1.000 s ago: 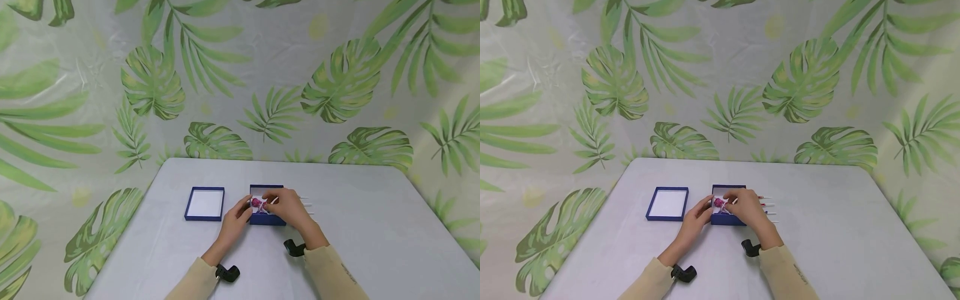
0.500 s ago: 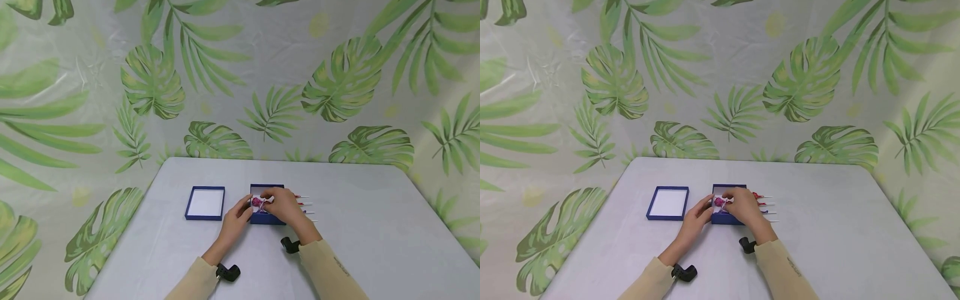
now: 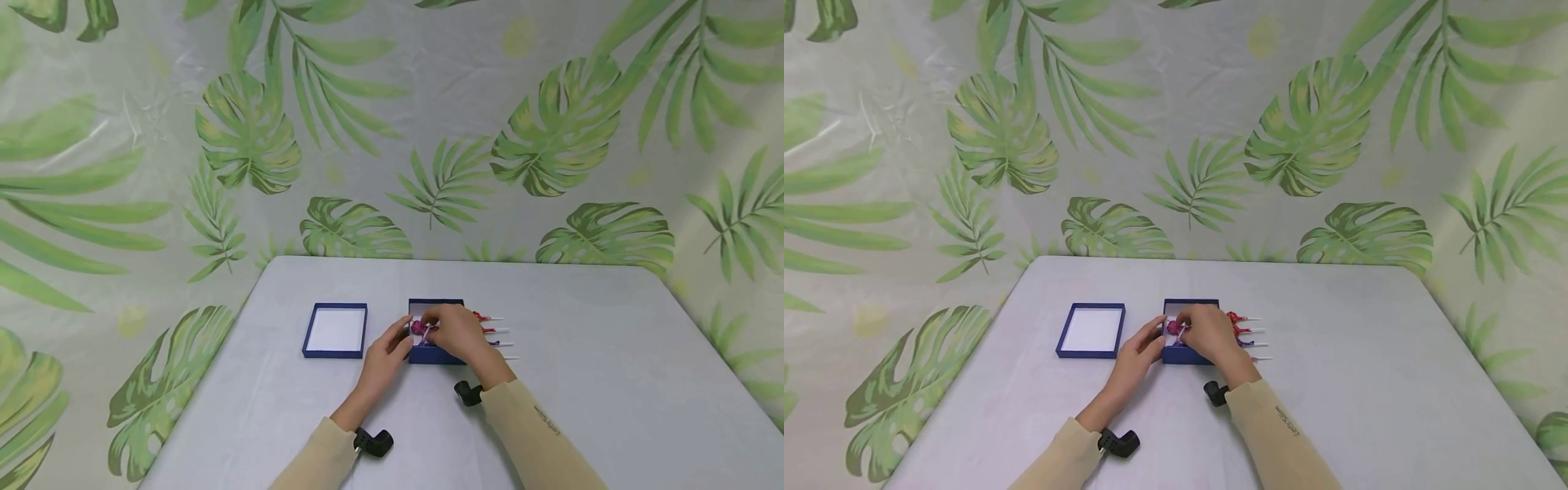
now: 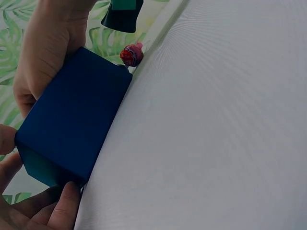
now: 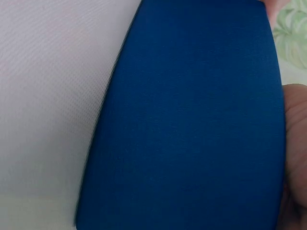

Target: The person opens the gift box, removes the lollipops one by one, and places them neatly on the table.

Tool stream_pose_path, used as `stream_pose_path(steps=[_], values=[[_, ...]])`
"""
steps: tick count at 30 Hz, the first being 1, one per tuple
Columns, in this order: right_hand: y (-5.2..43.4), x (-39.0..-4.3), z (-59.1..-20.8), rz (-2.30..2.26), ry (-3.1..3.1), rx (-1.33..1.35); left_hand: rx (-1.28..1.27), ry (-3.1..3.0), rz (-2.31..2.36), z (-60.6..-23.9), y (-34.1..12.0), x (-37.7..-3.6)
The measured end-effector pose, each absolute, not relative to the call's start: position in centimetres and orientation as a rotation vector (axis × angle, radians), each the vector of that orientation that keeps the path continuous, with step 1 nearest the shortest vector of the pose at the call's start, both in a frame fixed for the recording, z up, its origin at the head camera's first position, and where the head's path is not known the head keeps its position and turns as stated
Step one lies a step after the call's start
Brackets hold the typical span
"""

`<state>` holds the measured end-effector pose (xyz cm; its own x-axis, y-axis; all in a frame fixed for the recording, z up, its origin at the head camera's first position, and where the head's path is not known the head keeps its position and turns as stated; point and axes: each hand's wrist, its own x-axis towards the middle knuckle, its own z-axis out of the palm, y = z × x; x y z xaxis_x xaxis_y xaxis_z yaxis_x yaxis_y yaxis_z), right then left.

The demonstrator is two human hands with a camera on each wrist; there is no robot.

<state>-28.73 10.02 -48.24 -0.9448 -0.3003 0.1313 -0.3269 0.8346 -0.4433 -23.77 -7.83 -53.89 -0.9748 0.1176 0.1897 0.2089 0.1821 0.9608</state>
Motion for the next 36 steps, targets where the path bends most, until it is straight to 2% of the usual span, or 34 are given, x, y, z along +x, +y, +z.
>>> stream_pose_path(steps=[13,26,36], values=[[9.9,-29.0,-48.3,0.748,-2.954,0.507,-0.306,-2.368,-1.970,-53.2,-7.8,-23.4],[11.2,-28.3,-47.6,1.058,-2.933,0.592,-0.332,-2.362,-1.941,-53.8,-7.7,-23.6],[11.4,-28.0,-47.2,1.099,-2.965,0.649,-0.327,-2.350,-1.937,-53.4,-7.7,-23.5]])
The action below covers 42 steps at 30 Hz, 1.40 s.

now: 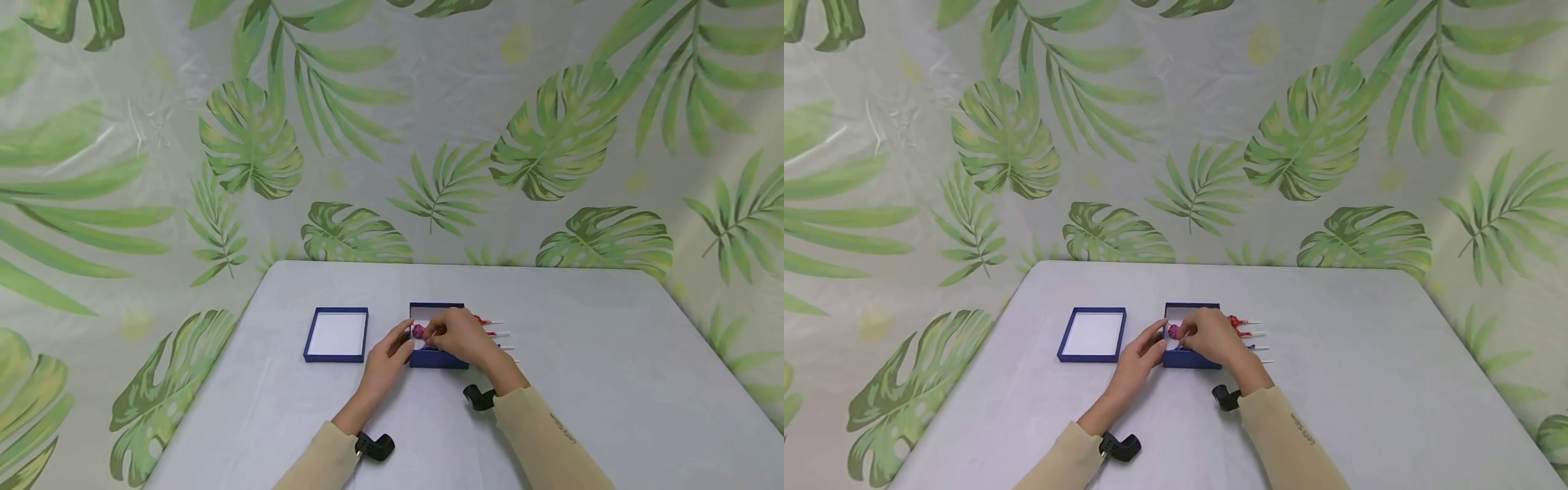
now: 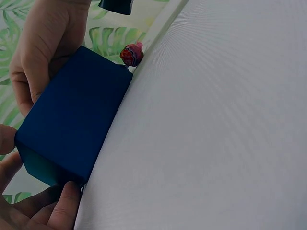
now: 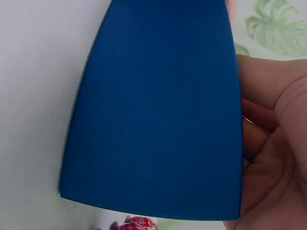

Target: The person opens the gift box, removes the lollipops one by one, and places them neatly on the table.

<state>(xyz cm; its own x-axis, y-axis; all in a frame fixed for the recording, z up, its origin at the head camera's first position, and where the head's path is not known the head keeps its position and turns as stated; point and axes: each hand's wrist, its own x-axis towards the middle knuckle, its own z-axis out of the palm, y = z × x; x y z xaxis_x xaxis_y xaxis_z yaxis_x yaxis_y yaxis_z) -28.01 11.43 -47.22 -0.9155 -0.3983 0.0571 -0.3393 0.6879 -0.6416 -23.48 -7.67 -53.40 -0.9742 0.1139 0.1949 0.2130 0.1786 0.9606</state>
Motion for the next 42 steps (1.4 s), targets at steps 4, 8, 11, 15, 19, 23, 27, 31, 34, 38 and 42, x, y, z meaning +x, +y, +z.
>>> stream_pose_path(steps=[4,8,11,15,19,23,27,31,34,38,42], values=[[11.6,-27.7,-47.1,-1.056,2.806,-0.609,-0.331,-2.355,-1.949,-51.9,-7.6,-22.7],[11.8,-27.5,-46.8,-1.078,2.817,-0.591,-0.342,-2.378,-1.935,-50.1,-7.6,-21.7],[12.0,-27.2,-46.5,-1.091,2.838,-0.592,-0.338,-2.386,-1.919,-49.6,-7.7,-21.4],[12.3,-26.8,-46.0,-1.110,2.869,-0.572,-0.323,-2.382,-1.915,-51.3,-7.7,-22.4],[12.4,-26.5,-45.6,-1.142,2.868,-0.542,-0.321,-2.370,-1.912,-53.6,-7.8,-23.6],[12.6,-26.1,-45.2,-1.174,2.873,-0.525,-0.322,-2.367,-1.907,-53.7,-7.8,-23.6],[13.2,-25.7,-44.7,-1.187,2.905,-0.528,-0.310,-2.379,-1.902,-53.6,-7.7,-23.6],[13.8,-25.4,-44.0,-1.196,2.925,-0.518,-0.299,-2.381,-1.894,-53.5,-7.7,-23.7],[14.2,-25.2,-43.5,-1.216,2.934,-0.497,-0.291,-2.370,-1.886,-53.3,-7.7,-23.7],[14.8,-25.0,-43.0,-1.228,2.944,-0.471,-0.272,-2.363,-1.882,-53.2,-7.6,-23.6],[15.4,-24.6,-42.8,-1.219,2.950,-0.456,-0.273,-2.365,-1.893,-52.6,-7.5,-23.3]])
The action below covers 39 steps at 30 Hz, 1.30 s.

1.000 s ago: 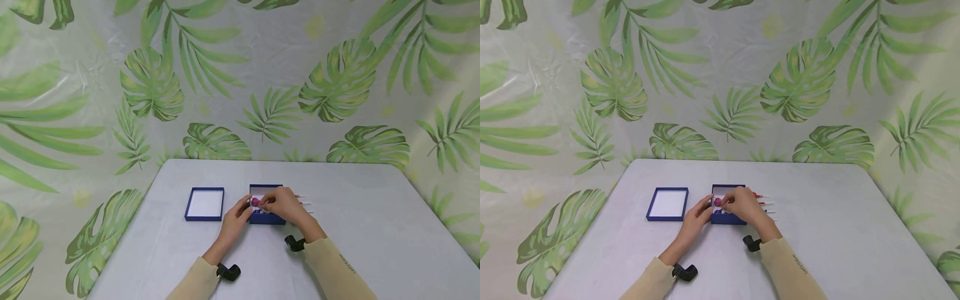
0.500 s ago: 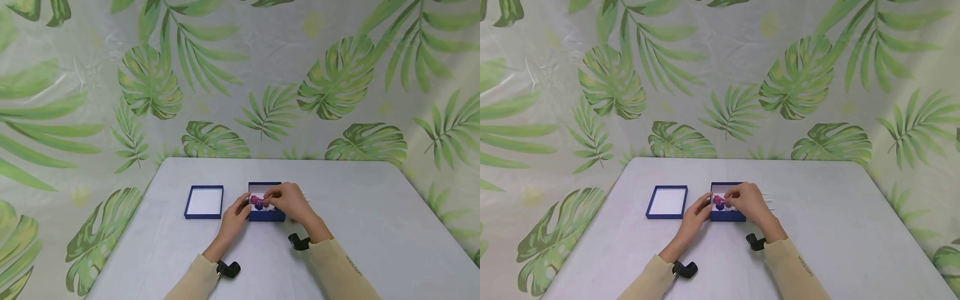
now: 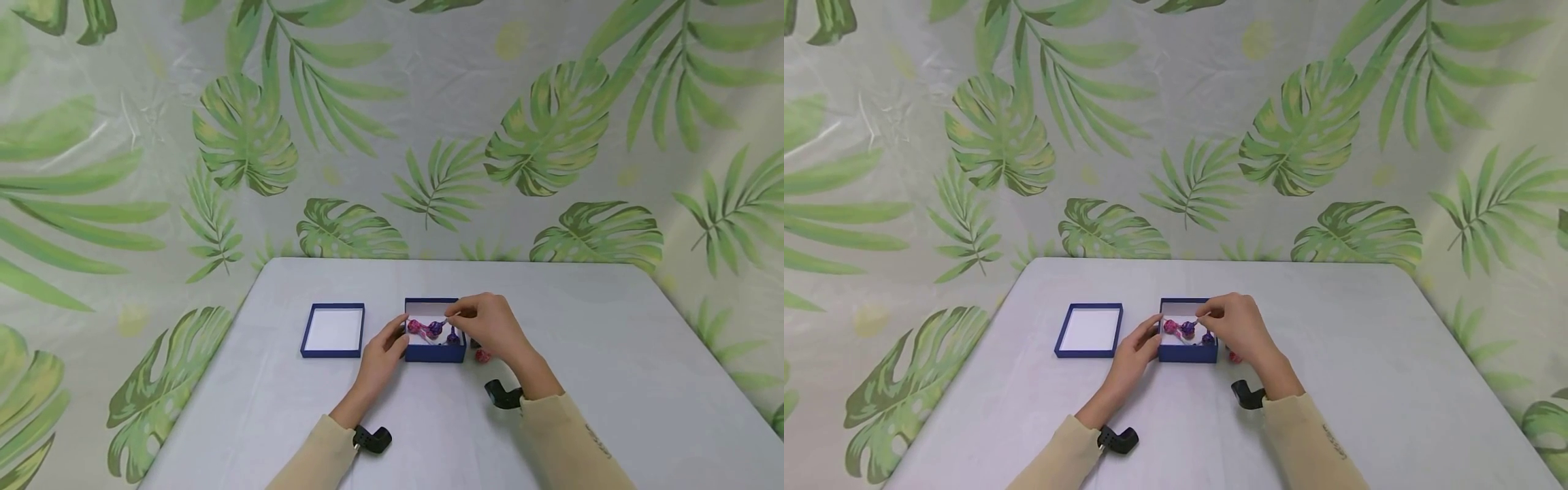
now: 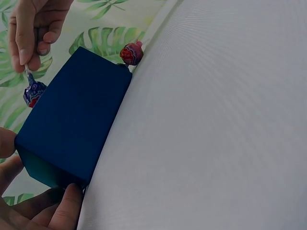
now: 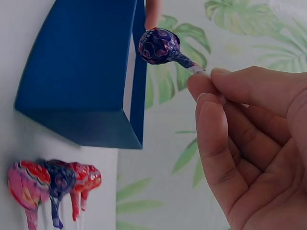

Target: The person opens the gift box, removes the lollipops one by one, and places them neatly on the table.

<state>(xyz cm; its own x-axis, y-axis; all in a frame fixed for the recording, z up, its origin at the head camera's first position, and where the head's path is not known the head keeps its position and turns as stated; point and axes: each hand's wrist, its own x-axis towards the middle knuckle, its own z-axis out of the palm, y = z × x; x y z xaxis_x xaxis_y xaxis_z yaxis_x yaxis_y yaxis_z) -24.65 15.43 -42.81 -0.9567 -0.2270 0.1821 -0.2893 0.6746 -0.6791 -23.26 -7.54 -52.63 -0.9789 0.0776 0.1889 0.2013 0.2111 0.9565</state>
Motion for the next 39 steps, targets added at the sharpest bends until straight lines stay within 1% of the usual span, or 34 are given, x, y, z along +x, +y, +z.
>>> stream_pose_path(steps=[7,12,16,24,33,39], values=[[16.6,-24.4,-42.6,1.147,-2.784,0.442,-0.292,-2.360,-1.909,-49.5,-7.5,-21.4],[17.3,-24.3,-42.3,1.138,-2.785,0.436,-0.302,-2.366,-1.879,-49.3,-7.6,-21.1],[17.8,-24.0,-42.0,1.147,-2.779,0.422,-0.293,-2.374,-1.887,-49.8,-7.6,-21.5],[18.9,-23.8,-42.2,1.129,-2.793,0.411,-0.269,-2.365,-1.894,-53.3,-7.7,-23.4],[19.8,-23.6,-42.3,1.119,-2.771,0.404,-0.270,-2.393,-1.869,-53.7,-7.8,-23.6],[20.5,-23.3,-42.7,1.112,-2.783,0.371,-0.296,-2.386,-1.887,-50.2,-7.7,-21.8]])
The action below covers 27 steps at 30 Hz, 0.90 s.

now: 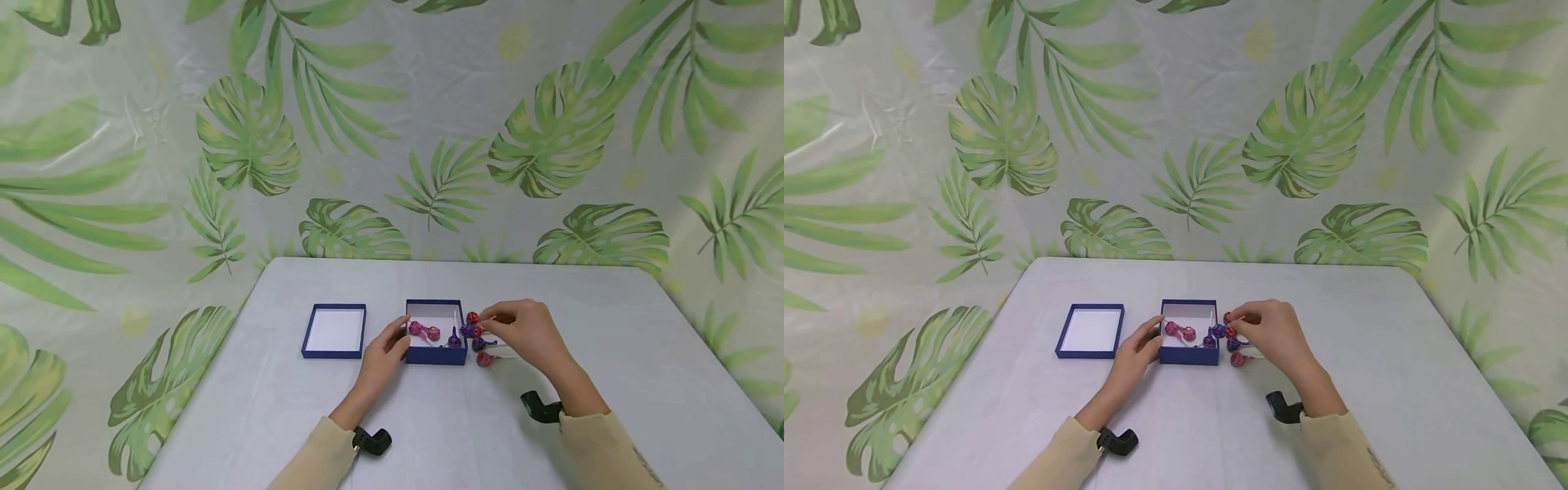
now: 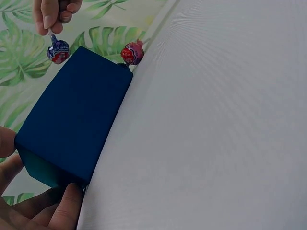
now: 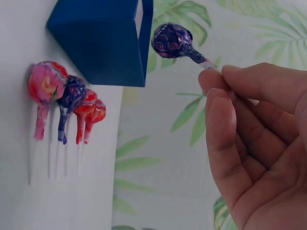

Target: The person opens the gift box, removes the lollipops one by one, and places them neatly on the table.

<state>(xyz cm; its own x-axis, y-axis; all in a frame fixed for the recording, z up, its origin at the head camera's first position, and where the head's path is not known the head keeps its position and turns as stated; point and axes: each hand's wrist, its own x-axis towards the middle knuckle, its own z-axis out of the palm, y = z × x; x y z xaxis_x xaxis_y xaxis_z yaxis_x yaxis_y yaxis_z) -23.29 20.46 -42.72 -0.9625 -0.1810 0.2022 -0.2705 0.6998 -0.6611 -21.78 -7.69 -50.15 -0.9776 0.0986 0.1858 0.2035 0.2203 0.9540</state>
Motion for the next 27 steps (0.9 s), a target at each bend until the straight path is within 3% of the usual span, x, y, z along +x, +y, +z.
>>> stream_pose_path(steps=[17,27], values=[[21.9,-22.0,-43.8,1.091,-2.791,0.306,-0.287,-2.394,-1.887,-49.2,-7.6,-21.3],[23.0,-21.4,-44.7,1.142,-2.812,0.272,-0.238,-2.358,-1.928,-53.2,-7.5,-23.5]])
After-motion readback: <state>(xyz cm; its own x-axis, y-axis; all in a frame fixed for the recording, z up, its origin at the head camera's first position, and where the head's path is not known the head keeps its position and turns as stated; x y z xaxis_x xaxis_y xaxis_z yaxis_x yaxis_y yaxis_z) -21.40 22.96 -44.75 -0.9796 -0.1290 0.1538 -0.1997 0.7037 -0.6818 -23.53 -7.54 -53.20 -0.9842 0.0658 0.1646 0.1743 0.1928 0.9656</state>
